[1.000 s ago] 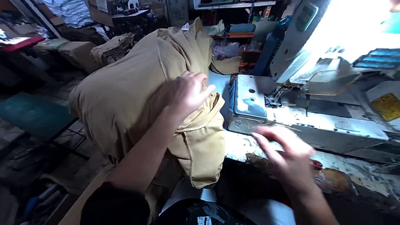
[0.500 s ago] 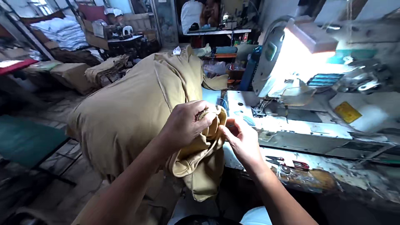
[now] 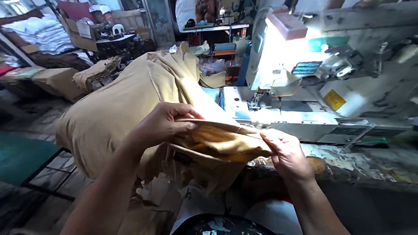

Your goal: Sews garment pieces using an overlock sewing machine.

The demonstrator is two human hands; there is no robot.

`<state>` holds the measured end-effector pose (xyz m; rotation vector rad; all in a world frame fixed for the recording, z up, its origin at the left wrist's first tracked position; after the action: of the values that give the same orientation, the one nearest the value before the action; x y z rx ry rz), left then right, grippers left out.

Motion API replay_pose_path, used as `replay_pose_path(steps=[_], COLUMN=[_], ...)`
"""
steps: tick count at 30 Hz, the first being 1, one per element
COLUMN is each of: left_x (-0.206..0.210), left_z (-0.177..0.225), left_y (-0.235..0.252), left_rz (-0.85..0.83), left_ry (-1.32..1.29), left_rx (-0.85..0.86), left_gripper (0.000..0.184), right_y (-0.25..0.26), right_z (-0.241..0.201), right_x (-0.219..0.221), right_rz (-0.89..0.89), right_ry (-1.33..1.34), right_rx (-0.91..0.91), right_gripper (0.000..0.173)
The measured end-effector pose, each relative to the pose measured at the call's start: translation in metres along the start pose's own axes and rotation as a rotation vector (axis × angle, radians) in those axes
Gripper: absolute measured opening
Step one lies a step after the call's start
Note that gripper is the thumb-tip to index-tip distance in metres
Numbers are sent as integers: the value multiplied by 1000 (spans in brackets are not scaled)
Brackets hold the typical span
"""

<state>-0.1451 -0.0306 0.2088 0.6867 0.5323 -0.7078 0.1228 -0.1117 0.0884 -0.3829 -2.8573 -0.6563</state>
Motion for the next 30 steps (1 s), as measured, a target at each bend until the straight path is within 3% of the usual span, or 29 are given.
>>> replay_pose_path(steps=[3, 5, 7, 9, 12, 14, 15, 17, 20, 22, 23, 26, 27, 30], left_x=[10, 15, 19, 21, 34, 48, 53, 56, 47, 44, 43, 43, 45, 50], left_z=[-12, -19, -26, -27, -14, -5, -1, 0, -14, -25, -30, -36, -34, -31], left_y=[7, 8, 8, 7, 9, 14, 16, 18, 12, 4, 1, -9, -11, -9], left_rz=[146, 171, 196, 222, 176, 73, 25, 17, 179, 231, 225, 192, 204, 321], left_ry=[84, 26, -45, -123, -253, -295, -286, -136, 340, 381, 280, -470, -614, -518], left_rx=[27, -24, -89, -146, -216, -230, -217, -146, -62, -99, -147, -275, -290, -272], left_gripper=[10, 11, 14, 15, 18, 19, 18, 16, 16, 18, 20, 29, 28, 23], right_y=[-7, -12, -15, -14, -10, -10, -10, -12, -11, -10, -10, -10, -10, -12], right_z=[1, 3, 7, 8, 4, 1, 0, -1, 1, 8, 12, 19, 20, 24], right_x=[-2, -2, -1, -3, 2, 13, 18, 22, 12, 4, 1, -4, -5, -4], right_rz=[-143, -258, -257, -245, -275, -331, -348, -308, -227, -152, -115, -25, -18, -4], right_ry=[-89, -242, -367, -391, -321, -331, -354, -376, -264, -193, -157, -54, -34, 5], right_rx=[2, -3, -16, -69, 7, 74, 81, 49, 49, 117, 154, 228, 237, 247], right_gripper=[16, 23, 17, 23, 15, 38, 35, 15, 22, 25, 27, 28, 27, 29])
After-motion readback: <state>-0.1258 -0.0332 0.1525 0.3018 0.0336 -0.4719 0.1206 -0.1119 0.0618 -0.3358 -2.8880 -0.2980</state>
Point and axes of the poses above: each hand's wrist, its own y-axis towards the middle knuckle, its own x-axis out of the palm, z = x × y, the point moved 4 cm from there along y, towards the middle knuckle, and after that the axes turned 3 degrees about -y, right-handed, at the moved point
